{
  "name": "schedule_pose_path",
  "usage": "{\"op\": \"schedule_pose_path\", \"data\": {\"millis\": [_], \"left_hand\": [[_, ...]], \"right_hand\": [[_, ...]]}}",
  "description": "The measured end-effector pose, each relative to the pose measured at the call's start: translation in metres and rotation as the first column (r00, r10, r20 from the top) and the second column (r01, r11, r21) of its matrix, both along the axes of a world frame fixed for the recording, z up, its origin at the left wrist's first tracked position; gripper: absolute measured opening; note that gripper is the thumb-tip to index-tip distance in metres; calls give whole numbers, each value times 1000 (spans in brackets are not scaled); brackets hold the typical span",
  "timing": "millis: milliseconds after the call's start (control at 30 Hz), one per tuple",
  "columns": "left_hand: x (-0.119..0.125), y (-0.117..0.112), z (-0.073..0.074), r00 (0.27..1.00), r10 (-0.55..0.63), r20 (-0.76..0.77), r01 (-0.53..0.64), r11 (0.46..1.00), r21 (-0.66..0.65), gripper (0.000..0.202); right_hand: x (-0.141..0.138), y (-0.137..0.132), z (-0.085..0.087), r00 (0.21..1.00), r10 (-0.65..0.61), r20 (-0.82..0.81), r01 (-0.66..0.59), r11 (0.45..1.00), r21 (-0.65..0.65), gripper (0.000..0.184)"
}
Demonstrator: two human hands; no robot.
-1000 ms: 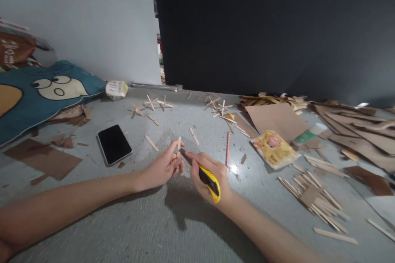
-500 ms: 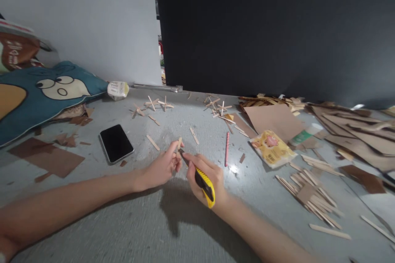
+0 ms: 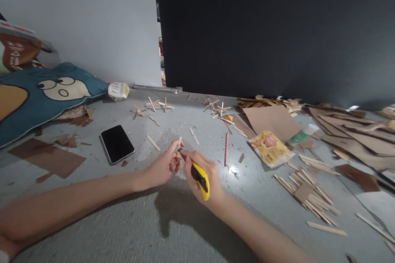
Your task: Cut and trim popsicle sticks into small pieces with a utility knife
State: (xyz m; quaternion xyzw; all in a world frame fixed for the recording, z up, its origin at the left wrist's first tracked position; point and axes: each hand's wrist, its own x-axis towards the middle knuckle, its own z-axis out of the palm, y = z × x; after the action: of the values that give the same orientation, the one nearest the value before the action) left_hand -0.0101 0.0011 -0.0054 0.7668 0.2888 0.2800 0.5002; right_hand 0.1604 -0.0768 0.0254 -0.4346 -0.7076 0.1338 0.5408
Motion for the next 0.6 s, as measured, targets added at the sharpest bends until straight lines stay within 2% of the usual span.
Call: {"op": "schedule_pose_path", "data": {"millis": [200, 300, 433, 600], "left_hand": [[4, 1, -5, 993, 54, 106, -41, 991, -127, 45], [3, 1, -2, 996, 45, 80, -39, 996, -79, 47], [1, 0, 6, 1000, 20, 21, -19, 1000, -12, 48], [3, -2, 8, 999, 48, 12, -47, 998, -44, 43]], "right_hand": [[-6, 4, -10, 999, 30, -23, -29, 999, 47, 26], [-6, 4, -11, 998, 55, -28, -53, 997, 56, 26], [0, 4, -4, 998, 63, -19, -63, 998, -4, 27], [4, 9, -3, 999, 40, -20, -42, 996, -78, 30]]}}
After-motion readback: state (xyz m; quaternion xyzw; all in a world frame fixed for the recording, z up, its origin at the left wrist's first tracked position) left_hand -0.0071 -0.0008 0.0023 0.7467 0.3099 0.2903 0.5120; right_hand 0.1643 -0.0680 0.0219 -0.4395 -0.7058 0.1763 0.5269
